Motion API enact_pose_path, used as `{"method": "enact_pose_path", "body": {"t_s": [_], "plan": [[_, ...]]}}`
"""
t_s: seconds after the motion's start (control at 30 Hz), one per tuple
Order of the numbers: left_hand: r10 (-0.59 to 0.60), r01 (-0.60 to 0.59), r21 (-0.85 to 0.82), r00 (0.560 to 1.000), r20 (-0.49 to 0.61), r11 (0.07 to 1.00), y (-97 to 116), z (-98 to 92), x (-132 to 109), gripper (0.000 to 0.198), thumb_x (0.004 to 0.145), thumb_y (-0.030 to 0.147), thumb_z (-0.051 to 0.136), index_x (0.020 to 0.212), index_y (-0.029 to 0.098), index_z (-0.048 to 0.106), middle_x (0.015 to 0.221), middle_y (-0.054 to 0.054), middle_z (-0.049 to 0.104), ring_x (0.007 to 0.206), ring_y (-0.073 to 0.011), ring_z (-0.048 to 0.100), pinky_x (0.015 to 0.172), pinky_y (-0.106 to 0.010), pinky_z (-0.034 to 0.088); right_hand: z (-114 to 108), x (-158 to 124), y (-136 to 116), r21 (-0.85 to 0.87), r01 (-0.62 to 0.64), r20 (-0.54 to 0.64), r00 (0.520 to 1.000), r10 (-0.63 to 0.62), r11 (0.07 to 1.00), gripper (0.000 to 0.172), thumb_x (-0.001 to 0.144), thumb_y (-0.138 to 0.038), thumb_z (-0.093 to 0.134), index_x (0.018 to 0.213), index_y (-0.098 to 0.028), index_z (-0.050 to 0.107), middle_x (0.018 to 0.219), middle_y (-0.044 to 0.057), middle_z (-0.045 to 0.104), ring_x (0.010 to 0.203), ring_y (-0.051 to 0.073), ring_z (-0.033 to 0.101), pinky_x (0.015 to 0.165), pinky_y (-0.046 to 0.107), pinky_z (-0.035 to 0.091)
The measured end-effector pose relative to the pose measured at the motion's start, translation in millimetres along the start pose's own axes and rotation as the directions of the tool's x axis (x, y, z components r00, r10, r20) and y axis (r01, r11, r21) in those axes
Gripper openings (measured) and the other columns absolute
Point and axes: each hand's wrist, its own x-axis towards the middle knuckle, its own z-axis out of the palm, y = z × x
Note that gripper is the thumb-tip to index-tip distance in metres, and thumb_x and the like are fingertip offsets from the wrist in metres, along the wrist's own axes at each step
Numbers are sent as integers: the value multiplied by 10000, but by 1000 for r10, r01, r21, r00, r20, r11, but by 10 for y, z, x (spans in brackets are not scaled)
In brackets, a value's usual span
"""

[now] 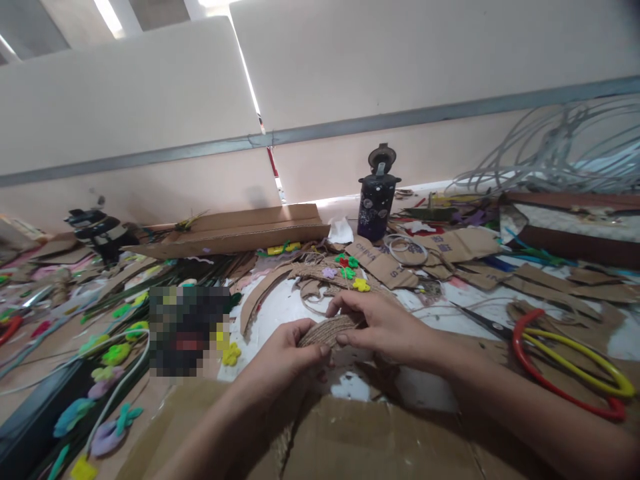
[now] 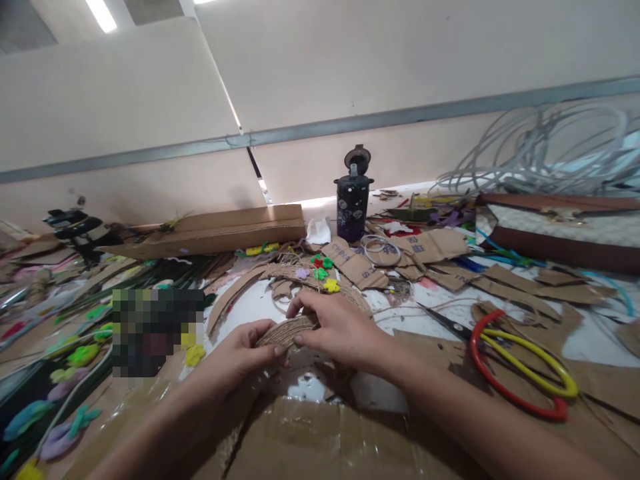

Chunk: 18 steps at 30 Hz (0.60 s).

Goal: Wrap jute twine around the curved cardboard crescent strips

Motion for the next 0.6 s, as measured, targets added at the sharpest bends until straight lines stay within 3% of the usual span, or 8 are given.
{"method": "enact_pose_path", "body": {"t_s": [0.23,0.4,0.5,0.6], "plan": [[-74,81,-117,995,65,990,2,68,-64,305,752,317,827,956,130,698,771,-40,636,613,-127,560,571,-229,428,29,-36,-66,-49,8,29,1000,-7,999,331,776,-142,721,1085,-245,665,757,-46,647,695,153,581,580,221,375],[-17,19,-137,1000,16,990,19,75,-67,264,760,301,821,917,123,705,777,-44,654,633,-133,578,587,-236,469,-89,-39,-111,-131,229,-45,971,-236,965,240,820,-76,681,1013,-220,682,1006,24,697,926,192,638,808,286,467],[-19,18,-78,1000,-5,997,6,5,-42,219,784,292,794,916,138,709,767,-42,673,591,-125,578,559,-230,468,-146,-36,-122,-244,345,-53,929,-367,906,123,882,-98,652,920,-207,694,1012,52,674,956,203,624,863,331,467],[-30,31,-66,999,15,997,8,-30,-31,233,804,278,772,979,131,723,823,-61,693,603,-122,590,570,-226,492,-140,-35,-107,-335,373,-54,909,-413,865,96,903,-120,652,905,-204,698,1030,66,670,990,216,611,881,360,462]]}}
